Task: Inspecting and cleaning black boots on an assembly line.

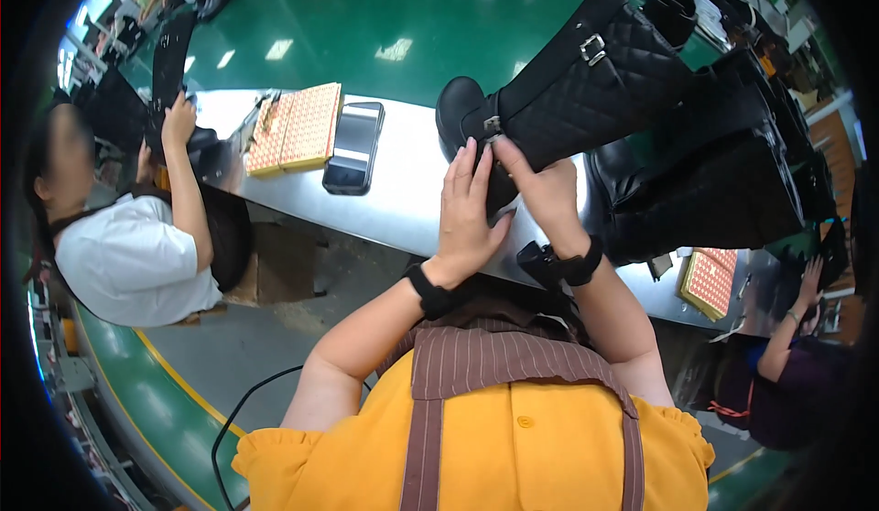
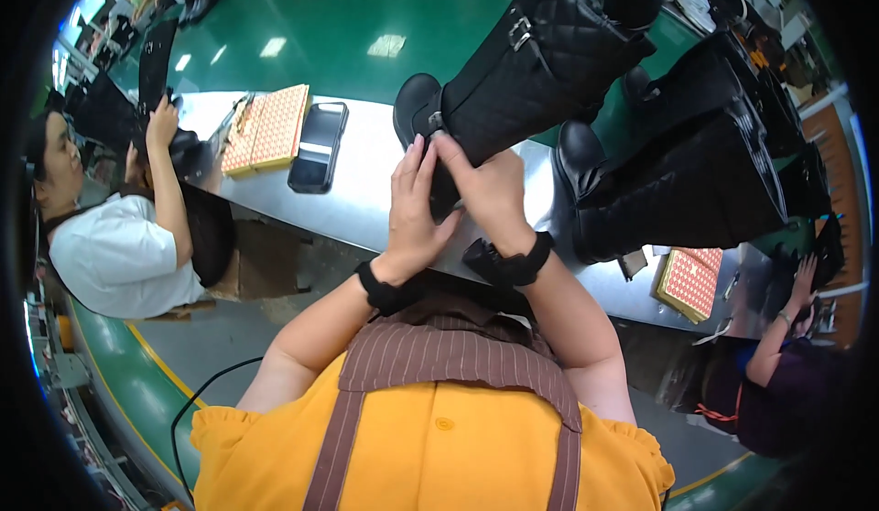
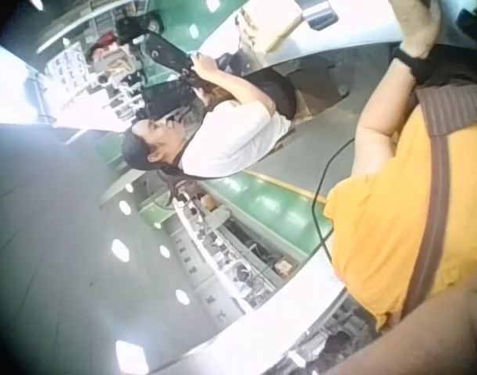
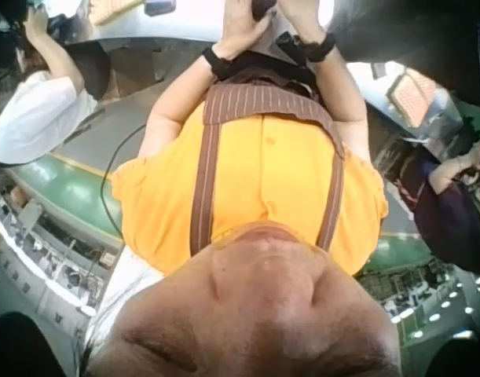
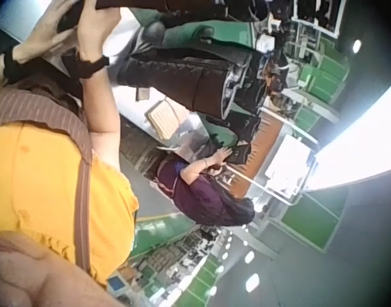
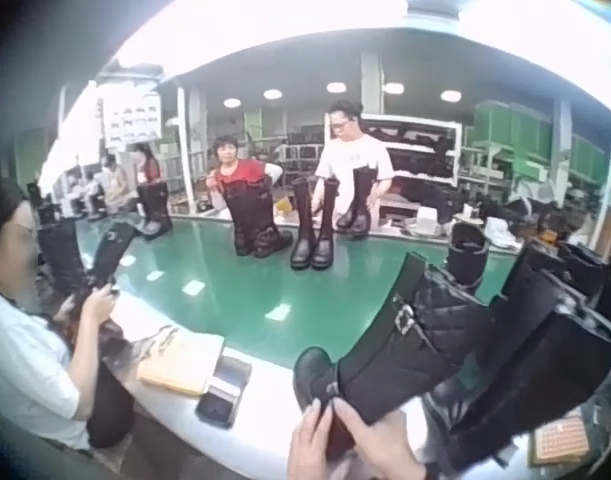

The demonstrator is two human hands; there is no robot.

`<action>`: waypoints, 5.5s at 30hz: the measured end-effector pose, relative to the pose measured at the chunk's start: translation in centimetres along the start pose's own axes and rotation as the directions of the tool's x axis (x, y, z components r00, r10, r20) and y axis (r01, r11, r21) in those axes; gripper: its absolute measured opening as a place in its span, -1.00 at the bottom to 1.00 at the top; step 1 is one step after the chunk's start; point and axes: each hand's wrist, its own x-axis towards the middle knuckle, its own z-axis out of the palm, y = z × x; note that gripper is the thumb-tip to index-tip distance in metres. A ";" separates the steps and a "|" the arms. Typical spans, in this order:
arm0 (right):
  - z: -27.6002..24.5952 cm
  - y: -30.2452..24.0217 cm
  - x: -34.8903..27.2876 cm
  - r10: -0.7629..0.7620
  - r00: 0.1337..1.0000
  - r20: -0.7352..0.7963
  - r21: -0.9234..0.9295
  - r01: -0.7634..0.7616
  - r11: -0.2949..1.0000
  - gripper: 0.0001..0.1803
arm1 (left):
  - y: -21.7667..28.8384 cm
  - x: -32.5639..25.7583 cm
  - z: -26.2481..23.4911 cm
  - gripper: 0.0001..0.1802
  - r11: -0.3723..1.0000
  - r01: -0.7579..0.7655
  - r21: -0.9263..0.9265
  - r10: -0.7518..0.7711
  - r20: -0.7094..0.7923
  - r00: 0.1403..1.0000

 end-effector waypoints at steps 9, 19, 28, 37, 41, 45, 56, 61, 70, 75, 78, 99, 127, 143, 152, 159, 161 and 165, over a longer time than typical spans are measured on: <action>-0.8 0.1 1.0 -0.011 0.985 -0.170 0.191 0.044 0.981 -0.65 | -3.6 -0.8 -3.2 -0.20 0.255 0.537 -0.804 -0.561 0.329 0.760; -2.3 -2.9 -0.5 0.238 0.970 -0.045 0.539 -0.177 0.824 -0.79 | 0.8 0.9 -7.9 -0.16 0.253 0.502 -0.827 -0.499 0.333 0.800; -2.5 -2.8 -0.7 0.237 0.972 0.015 0.571 -0.202 0.796 -0.72 | 1.4 0.9 -8.1 -0.15 0.271 0.421 -0.866 -0.499 0.248 0.830; -3.1 -2.3 -1.4 0.277 0.957 0.088 0.523 -0.281 0.805 -0.70 | 2.5 1.6 -8.7 -0.31 0.098 0.515 -0.852 -0.634 0.346 0.692; -3.2 -1.9 -1.4 0.237 0.960 0.148 0.515 -0.280 0.810 -0.70 | 2.5 2.0 -8.8 -0.38 0.094 0.533 -0.841 -0.658 0.350 0.667; -2.8 -1.8 -1.4 0.294 0.952 0.090 0.487 -0.299 0.821 -0.70 | 2.4 1.9 -9.3 -0.30 0.148 0.595 -0.790 -0.663 0.368 0.652; -0.4 -1.2 -1.8 0.243 0.970 0.009 0.436 -0.223 0.872 -0.72 | 0.9 1.9 -8.3 0.23 0.157 0.607 -0.779 -0.386 0.517 0.764; -1.3 -0.8 -1.2 0.274 0.961 0.024 0.407 -0.260 0.876 -0.74 | 0.6 1.5 -8.9 0.28 0.451 0.600 -0.660 -0.273 0.538 0.797; -2.6 -2.2 -0.1 0.259 0.962 0.089 0.498 -0.268 0.825 -0.67 | 0.2 1.7 -10.6 0.20 -0.056 0.598 -0.800 -0.433 0.559 0.707; -2.0 -4.0 -1.8 0.297 0.953 0.064 0.284 -0.303 0.910 -0.69 | -0.6 1.6 -9.6 -0.27 -0.198 0.576 -0.793 -0.638 0.551 0.539; -2.4 -4.2 -2.8 0.013 0.978 0.208 0.290 -0.074 0.954 -0.53 | -0.2 1.9 -8.3 -0.42 -0.318 0.531 -0.785 -0.577 0.605 0.548; -33.1 13.6 -14.3 -0.222 0.742 -0.632 -0.708 -0.436 0.556 -0.83 | 4.9 4.8 -6.4 -0.38 0.111 0.357 -0.927 -0.748 0.158 0.644; -14.8 -5.7 -11.4 -0.623 0.682 -0.383 -0.401 0.485 0.777 -0.87 | 4.8 5.5 -4.7 -0.41 -0.018 0.201 -0.980 -0.628 0.167 0.760; -3.8 -7.3 -4.1 -0.525 0.851 -0.026 -0.312 0.492 0.813 -0.82 | 5.6 4.1 -5.7 -0.36 0.135 0.252 -0.958 -0.560 0.136 0.817; -4.7 -5.1 -4.1 -0.422 0.906 -0.022 -0.061 0.420 0.905 -0.62 | 5.6 3.4 -4.6 -0.35 0.143 0.233 -0.962 -0.548 0.119 0.828; -4.8 -4.5 -4.5 -0.339 0.940 0.026 0.052 0.338 0.940 -0.48 | 5.0 2.7 -4.3 -0.31 0.156 0.242 -0.958 -0.588 0.107 0.802; -4.6 -4.3 -4.3 -0.292 0.956 0.017 0.210 0.282 0.936 -0.36 | 4.4 2.3 -4.4 -0.27 0.083 0.295 -0.952 -0.532 0.208 0.821; -4.9 -4.0 -3.0 -0.104 0.994 0.031 0.556 0.069 0.828 -0.35 | 3.3 2.1 -4.1 -0.13 -0.231 0.342 -0.911 -0.291 0.400 0.869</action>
